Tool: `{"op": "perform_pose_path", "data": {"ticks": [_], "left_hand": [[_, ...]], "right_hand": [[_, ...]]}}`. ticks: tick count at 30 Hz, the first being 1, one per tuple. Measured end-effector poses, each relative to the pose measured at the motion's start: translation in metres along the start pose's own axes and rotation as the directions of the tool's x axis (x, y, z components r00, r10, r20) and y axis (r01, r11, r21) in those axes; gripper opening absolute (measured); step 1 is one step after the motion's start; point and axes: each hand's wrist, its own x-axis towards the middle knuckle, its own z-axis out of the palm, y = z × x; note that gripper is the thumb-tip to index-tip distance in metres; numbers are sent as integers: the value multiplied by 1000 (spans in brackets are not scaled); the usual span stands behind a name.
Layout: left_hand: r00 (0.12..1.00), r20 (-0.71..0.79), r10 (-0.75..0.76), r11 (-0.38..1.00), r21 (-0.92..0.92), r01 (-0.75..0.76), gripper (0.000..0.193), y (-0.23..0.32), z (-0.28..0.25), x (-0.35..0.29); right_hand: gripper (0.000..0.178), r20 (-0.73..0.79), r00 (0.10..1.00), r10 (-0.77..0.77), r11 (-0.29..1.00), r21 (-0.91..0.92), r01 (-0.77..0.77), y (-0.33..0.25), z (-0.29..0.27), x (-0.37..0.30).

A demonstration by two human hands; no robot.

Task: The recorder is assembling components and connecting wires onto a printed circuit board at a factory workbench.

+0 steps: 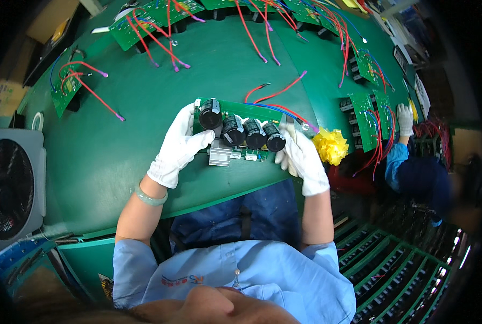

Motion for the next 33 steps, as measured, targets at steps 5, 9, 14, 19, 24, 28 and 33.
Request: {"op": "perform_pose_path", "data": {"ticks": [5,9,14,19,24,28,33], "left_hand": [[1000,-20,-11,998,62,12,67,4,-16,2],[1000,18,-14,999,37,14,67,12,-22,6],[997,45,-63,997,40,61,67,14,-26,1],[995,91,-42,993,114,32,68,14,-24,-1],[988,89,-124,989,95,115,66,23,-18,-2],[993,83,-82,992,105,73,65,12,-24,-1],[994,72,-85,979,190,70,65,18,-23,0]], "right_hand": [[40,126,990,66,821,-571,18,-61,-18,-46],[40,270,938,-217,799,-503,329,-83,-22,-49],[31,409,693,-593,361,-635,683,-114,22,1],[43,685,536,-493,-177,-682,709,-107,31,30],[49,716,523,-463,-298,-681,668,-104,34,25],[50,717,539,-443,-322,-688,651,-103,39,25],[39,565,386,-729,-241,-740,628,-94,36,33]]}}
